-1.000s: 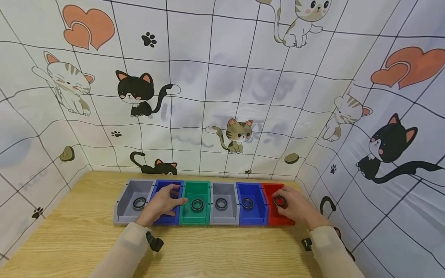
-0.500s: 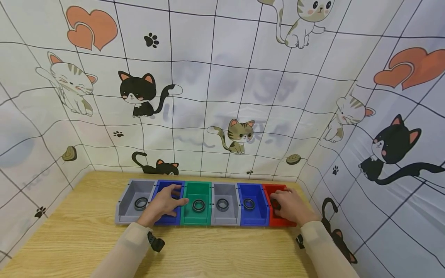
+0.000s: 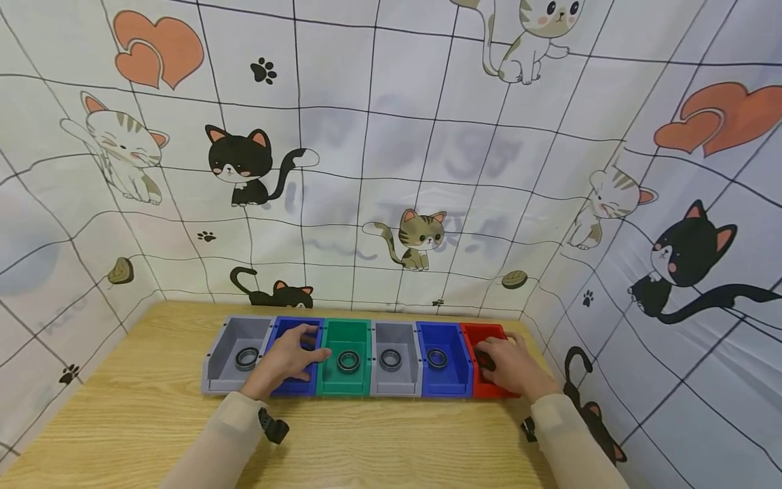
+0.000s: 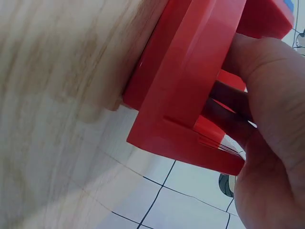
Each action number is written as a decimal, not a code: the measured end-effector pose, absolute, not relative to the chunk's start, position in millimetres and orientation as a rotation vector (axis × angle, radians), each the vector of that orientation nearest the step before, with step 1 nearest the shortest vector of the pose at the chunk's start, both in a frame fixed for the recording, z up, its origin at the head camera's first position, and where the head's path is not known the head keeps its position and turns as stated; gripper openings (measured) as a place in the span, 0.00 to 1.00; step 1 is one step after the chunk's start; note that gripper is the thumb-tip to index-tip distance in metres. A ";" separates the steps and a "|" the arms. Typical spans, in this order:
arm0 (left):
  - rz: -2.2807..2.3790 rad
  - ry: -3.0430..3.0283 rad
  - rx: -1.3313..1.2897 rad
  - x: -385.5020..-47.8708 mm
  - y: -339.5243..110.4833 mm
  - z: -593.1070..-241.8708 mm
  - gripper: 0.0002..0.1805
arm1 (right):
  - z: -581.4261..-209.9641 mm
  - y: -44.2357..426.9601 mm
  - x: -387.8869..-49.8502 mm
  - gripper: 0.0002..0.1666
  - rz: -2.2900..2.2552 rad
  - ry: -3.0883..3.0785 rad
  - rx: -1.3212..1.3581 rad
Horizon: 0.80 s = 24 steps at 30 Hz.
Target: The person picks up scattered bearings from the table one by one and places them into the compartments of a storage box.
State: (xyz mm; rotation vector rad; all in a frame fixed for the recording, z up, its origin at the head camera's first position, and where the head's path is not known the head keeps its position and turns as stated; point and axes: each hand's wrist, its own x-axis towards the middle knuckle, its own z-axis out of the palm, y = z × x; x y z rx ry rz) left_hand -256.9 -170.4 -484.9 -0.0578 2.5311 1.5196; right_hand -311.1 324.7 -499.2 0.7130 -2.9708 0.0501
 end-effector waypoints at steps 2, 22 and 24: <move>1.526 2.531 -0.061 -256.5 -170.6 -484.7 0.44 | -498.9 324.4 -308.2 0.26 0.077 -2.967 0.705; 1.580 2.635 0.041 -245.1 -168.5 -485.5 0.39 | -499.2 311.8 -259.5 0.28 0.351 -2.752 0.519; 1.530 2.710 0.068 -241.8 -169.3 -483.6 0.38 | -499.5 308.4 -255.7 0.29 0.371 -2.737 0.521</move>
